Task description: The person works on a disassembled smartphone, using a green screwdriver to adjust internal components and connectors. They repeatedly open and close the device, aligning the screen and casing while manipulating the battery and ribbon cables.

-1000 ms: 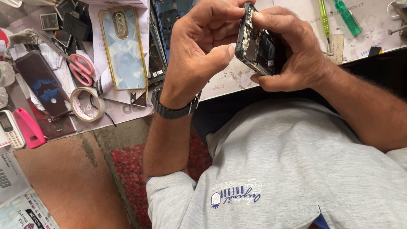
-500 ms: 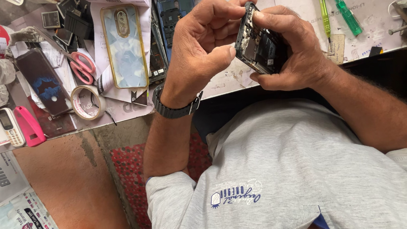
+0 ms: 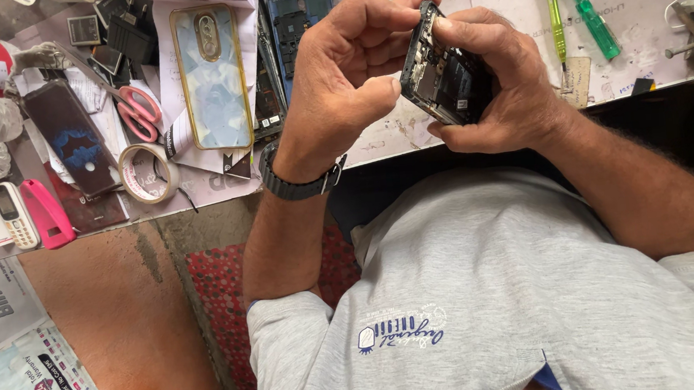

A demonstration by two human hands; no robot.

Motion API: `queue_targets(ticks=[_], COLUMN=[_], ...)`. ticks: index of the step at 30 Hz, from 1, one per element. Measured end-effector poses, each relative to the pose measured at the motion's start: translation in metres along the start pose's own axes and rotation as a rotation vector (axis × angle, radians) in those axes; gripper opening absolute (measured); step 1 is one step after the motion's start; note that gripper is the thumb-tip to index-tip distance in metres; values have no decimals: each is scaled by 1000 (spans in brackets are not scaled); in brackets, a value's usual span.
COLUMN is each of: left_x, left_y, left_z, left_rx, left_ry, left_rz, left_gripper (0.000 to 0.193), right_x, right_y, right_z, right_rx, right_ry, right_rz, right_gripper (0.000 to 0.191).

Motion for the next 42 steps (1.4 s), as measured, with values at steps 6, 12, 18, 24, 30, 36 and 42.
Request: queue_targets(ticks=[6, 12, 18, 24, 30, 36, 42], left_x=[-1, 1, 4, 2, -13, -35, -39], left_y=[0, 0, -1, 0, 0, -18, -19], left_z=[0, 0, 0, -3, -4, -3, -6], left_rx=[37, 55, 56, 49, 70, 118, 92], left_ry=[13, -25, -63, -87, 116, 41, 0], left_rz=[-12, -22, -27, -13, -41, 5, 69], left_gripper=[36, 41, 48, 55, 58, 43, 54], right_x=[1, 0, -3, -2, -4, 10, 26], right_y=[-1, -1, -2, 0, 1, -1, 6], right_z=[-1, -1, 0, 0, -4, -7, -8], right_rx=[-6, -2, 1, 0, 46, 77, 80], right_ry=[-14, 17, 40, 60, 192, -11, -97], right_rz=[7, -4, -14, -20, -38, 24, 96], right_gripper=[96, 95, 95, 94, 92, 94, 95])
Point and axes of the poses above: each hand's wrist, its own y-axis away from the middle knuckle, its own z-axis out of the palm, x = y × z, the point moved 9 cm from there along -y, towards the middle knuckle, and after that the axes turned 1 degree about -x, right-handed, at the moved point
